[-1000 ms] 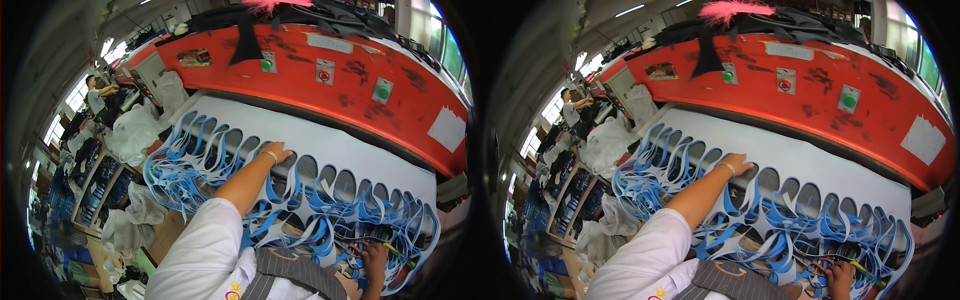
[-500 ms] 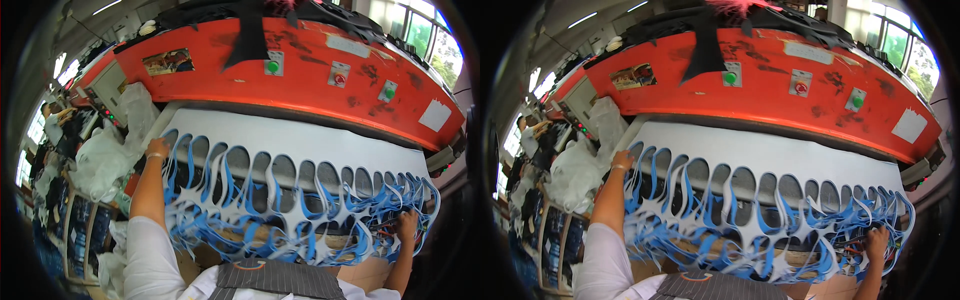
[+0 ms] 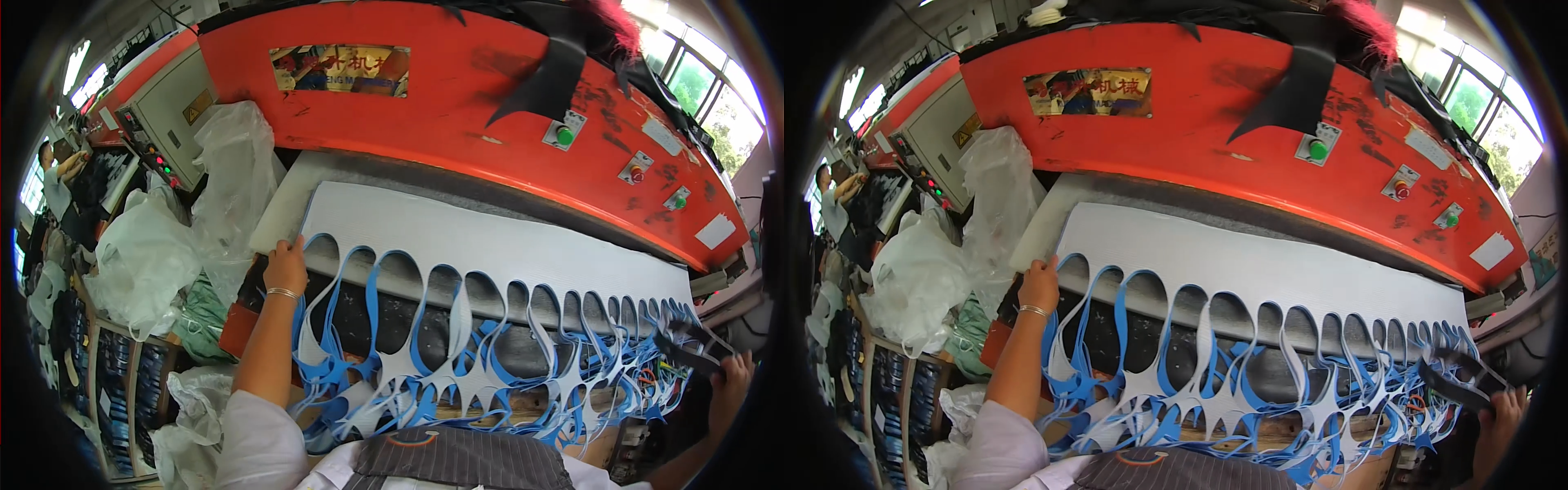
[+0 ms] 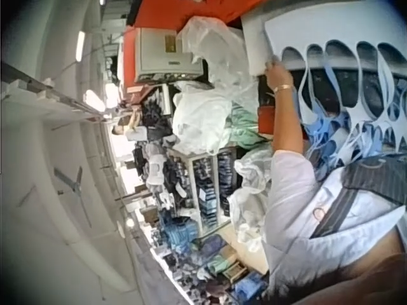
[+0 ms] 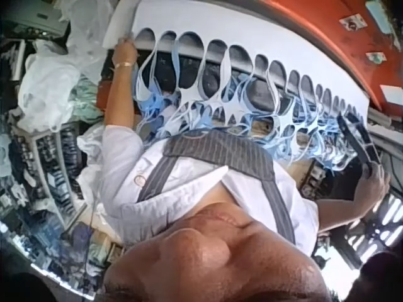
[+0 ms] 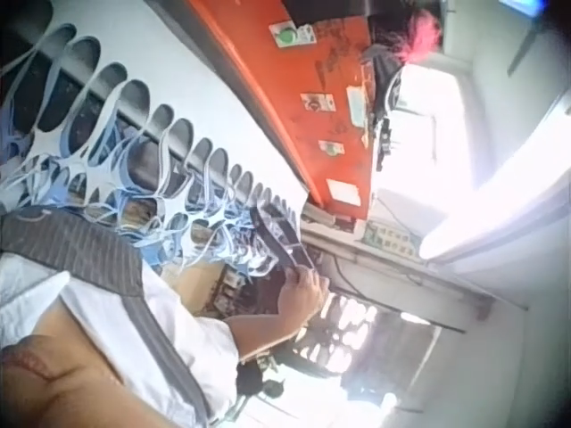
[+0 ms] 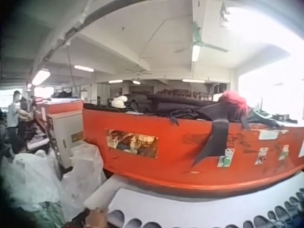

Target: Using an industrial press and scissors to cut and shape shoe sole components.

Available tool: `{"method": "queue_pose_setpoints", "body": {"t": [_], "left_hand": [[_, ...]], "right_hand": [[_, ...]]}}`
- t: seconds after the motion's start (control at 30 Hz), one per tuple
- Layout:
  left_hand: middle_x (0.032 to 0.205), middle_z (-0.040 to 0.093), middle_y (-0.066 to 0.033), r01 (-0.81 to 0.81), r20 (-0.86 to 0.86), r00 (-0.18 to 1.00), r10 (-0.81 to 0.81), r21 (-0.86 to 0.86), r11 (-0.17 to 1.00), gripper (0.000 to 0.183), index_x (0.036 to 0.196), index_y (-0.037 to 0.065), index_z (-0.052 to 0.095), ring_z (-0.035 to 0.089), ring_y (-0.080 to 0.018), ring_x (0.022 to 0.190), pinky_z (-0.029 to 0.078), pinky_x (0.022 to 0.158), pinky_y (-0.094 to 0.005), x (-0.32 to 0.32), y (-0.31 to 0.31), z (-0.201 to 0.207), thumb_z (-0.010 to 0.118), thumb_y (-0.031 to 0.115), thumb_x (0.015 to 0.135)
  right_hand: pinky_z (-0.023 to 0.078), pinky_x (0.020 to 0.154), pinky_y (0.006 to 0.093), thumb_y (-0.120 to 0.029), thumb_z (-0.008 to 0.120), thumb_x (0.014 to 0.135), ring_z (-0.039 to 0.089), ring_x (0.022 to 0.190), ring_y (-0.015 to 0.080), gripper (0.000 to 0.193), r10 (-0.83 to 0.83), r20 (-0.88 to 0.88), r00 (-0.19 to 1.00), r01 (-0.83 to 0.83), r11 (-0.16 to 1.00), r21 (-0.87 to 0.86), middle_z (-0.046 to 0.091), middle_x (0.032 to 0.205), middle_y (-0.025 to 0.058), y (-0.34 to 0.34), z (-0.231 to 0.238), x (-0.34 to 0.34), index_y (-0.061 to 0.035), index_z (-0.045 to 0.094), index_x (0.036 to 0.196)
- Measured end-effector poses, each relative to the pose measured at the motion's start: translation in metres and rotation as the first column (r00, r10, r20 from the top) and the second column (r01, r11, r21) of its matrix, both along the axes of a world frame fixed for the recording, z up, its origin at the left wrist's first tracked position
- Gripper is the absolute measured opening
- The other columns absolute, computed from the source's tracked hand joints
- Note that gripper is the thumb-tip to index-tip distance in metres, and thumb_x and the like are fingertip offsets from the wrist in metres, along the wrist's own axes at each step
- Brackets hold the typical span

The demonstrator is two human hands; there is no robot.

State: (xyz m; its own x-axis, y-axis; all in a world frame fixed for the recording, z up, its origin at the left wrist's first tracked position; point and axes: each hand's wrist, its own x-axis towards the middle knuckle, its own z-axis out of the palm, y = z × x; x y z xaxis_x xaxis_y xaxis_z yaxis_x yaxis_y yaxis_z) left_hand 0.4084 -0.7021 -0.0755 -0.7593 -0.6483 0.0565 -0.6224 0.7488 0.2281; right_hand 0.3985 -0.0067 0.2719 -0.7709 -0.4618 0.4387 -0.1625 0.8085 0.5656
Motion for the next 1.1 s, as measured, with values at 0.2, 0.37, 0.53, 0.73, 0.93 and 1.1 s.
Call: {"method": "queue_pose_setpoints", "body": {"t": [0.2, 0.37, 0.53, 0.73, 0.93, 1.1], "left_hand": [[0.104, 0.056, -0.0096, 0.224, -0.341, 0.886, -0.315, -0.279, 0.934, 0.035, 0.108, 0.007, 0.065, 0.051, -0.0295, 0.100, 0.044, 0.082, -0.0379, -0.012, -0.034, -0.007, 0.071, 0.018, 0.076], [0.096, 0.058, -0.0132, 0.171, -0.504, 0.831, -0.235, -0.170, 0.970, 0.040, 0.103, 0.003, 0.067, 0.053, -0.0314, 0.092, 0.044, 0.077, -0.0385, -0.049, -0.041, -0.056, 0.078, 0.016, 0.067], [0.088, 0.055, -0.0177, 0.186, -0.638, 0.763, -0.107, 0.057, 0.981, 0.044, 0.106, 0.002, 0.065, 0.054, -0.0342, 0.082, 0.044, 0.075, -0.0420, -0.051, -0.048, -0.057, 0.077, 0.016, 0.066], [0.089, 0.054, -0.0169, 0.250, -0.521, 0.825, -0.221, -0.013, 0.968, 0.035, 0.104, 0.005, 0.064, 0.055, -0.0344, 0.086, 0.044, 0.076, -0.0420, -0.047, -0.059, -0.056, 0.072, 0.015, 0.071], [0.095, 0.055, -0.0160, 0.238, -0.398, 0.903, -0.163, 0.147, 0.960, 0.037, 0.109, 0.006, 0.062, 0.055, -0.0337, 0.093, 0.045, 0.081, -0.0415, -0.050, -0.077, -0.043, 0.071, 0.021, 0.076], [0.090, 0.053, -0.0153, 0.283, -0.378, 0.903, -0.203, 0.170, 0.944, 0.037, 0.108, 0.004, 0.060, 0.055, -0.0314, 0.084, 0.046, 0.075, -0.0391, -0.066, -0.065, -0.027, 0.070, 0.020, 0.077]], "right_hand": [[0.043, 0.070, 0.0370, -0.012, 0.073, 0.073, 0.052, 0.076, 0.0280, 0.022, 0.445, 0.354, 0.823, -0.055, 0.682, -0.729, 0.058, 0.082, 0.0132, -0.246, -0.134, -0.120, -0.0007, 0.064, 0.089], [0.043, 0.074, 0.0401, -0.018, 0.073, 0.072, 0.056, 0.083, 0.0290, 0.016, 0.740, 0.092, 0.666, -0.379, 0.442, -0.813, 0.063, 0.075, 0.0094, -0.422, -0.267, -0.161, -0.0082, 0.069, 0.084], [0.042, 0.081, 0.0411, -0.019, 0.073, 0.067, 0.055, 0.091, 0.0263, 0.024, 0.761, 0.248, 0.600, -0.466, 0.584, -0.665, 0.063, 0.089, 0.0086, -0.491, -0.326, -0.168, -0.0113, 0.067, 0.090], [0.032, 0.102, 0.0481, -0.034, 0.078, 0.068, 0.045, 0.120, 0.0328, 0.070, 0.726, 0.264, 0.635, -0.303, 0.549, -0.779, 0.052, 0.124, 0.0179, -0.454, -0.341, -0.177, -0.0079, 0.051, 0.128], [0.042, 0.095, 0.0423, -0.041, 0.082, 0.064, 0.051, 0.114, 0.0390, 0.082, 0.722, 0.359, 0.591, -0.149, 0.535, -0.832, 0.061, 0.112, 0.0205, -0.460, -0.348, -0.179, -0.0016, 0.049, 0.128], [0.039, 0.101, 0.0438, -0.038, 0.080, 0.065, 0.057, 0.102, 0.0414, 0.076, 0.757, 0.310, 0.575, -0.172, 0.482, -0.859, 0.064, 0.100, 0.0205, -0.445, -0.334, -0.180, -0.0001, 0.051, 0.123]]}}
